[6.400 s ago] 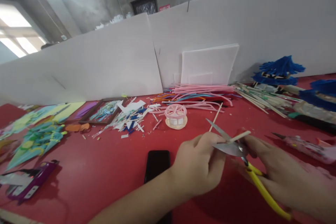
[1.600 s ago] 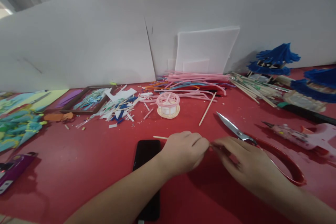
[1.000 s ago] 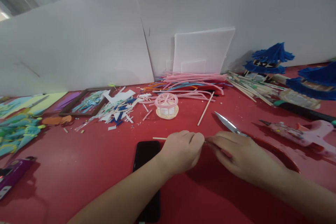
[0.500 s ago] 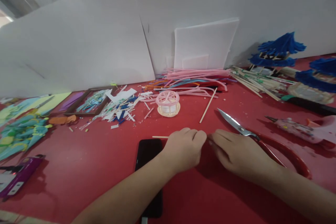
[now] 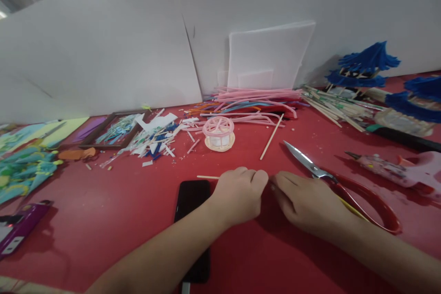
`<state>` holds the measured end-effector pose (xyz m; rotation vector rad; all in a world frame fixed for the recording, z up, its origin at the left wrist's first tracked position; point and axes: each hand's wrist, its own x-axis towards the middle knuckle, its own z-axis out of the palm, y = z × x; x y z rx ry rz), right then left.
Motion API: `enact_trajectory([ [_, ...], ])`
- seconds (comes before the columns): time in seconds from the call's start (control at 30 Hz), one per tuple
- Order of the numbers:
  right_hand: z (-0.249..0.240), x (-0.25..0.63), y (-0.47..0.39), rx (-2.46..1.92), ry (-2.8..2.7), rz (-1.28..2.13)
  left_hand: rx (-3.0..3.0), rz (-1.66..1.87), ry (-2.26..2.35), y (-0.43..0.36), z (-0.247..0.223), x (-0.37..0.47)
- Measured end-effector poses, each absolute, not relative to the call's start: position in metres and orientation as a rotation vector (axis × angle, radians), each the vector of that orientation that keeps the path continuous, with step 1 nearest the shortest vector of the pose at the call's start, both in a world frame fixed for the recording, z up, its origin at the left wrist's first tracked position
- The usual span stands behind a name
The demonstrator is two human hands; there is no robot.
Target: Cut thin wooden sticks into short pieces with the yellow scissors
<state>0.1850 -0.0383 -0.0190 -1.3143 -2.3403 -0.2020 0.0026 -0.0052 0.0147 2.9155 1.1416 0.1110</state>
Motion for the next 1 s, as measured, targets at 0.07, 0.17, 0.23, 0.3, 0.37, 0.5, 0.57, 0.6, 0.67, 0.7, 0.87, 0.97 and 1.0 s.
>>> enact_trajectory([
  [0.07,-0.0192,0.1849,-0.0386,-1.321,-2.344,-0.203,2.912,0.067,1.141,-0.0055,0.0157,0.003],
  [0.17,-0.0186,0.1842,-0.039,-1.328,-2.345,-0.204,2.903,0.056,1.142,-0.0056,0.0158,0.0038],
  [0.23,-0.0186,0.1837,-0.0392,-1.335,-2.339,-0.203,2.901,0.068,1.147,-0.0054,0.015,0.004],
  [0.3,-0.019,0.1832,-0.0392,-1.345,-2.336,-0.196,2.9,0.071,1.151,-0.0051,0.0141,0.0038],
  [0.37,-0.0198,0.1829,-0.0388,-1.358,-2.338,-0.18,2.895,0.067,1.153,-0.0049,0.0141,0.0035],
  [0.5,-0.0213,0.1827,-0.0377,-1.39,-2.351,-0.134,2.875,-0.014,1.16,-0.0055,0.0174,0.0035],
  [0.57,-0.0217,0.1825,-0.0376,-1.404,-2.354,-0.115,2.861,-0.081,1.167,-0.0061,0.0197,0.004],
  [0.6,-0.0219,0.1823,-0.0378,-1.41,-2.354,-0.106,2.855,-0.109,1.168,-0.0064,0.0207,0.0043],
  [0.67,-0.0221,0.1818,-0.0385,-1.418,-2.357,-0.089,2.848,-0.143,1.167,-0.0067,0.0219,0.0047],
  [0.7,-0.0223,0.1816,-0.0388,-1.422,-2.358,-0.081,2.846,-0.151,1.167,-0.0066,0.0221,0.0049],
  [0.87,-0.0236,0.1812,-0.0392,-1.456,-2.369,-0.032,2.84,-0.166,1.161,-0.0054,0.0217,0.0052],
  [0.97,-0.0243,0.181,-0.0389,-1.478,-2.381,0.003,2.832,-0.173,1.153,-0.0051,0.0214,0.0052],
  [1.0,-0.0244,0.1809,-0.0389,-1.486,-2.384,0.015,2.829,-0.17,1.153,-0.0051,0.0214,0.0052],
])
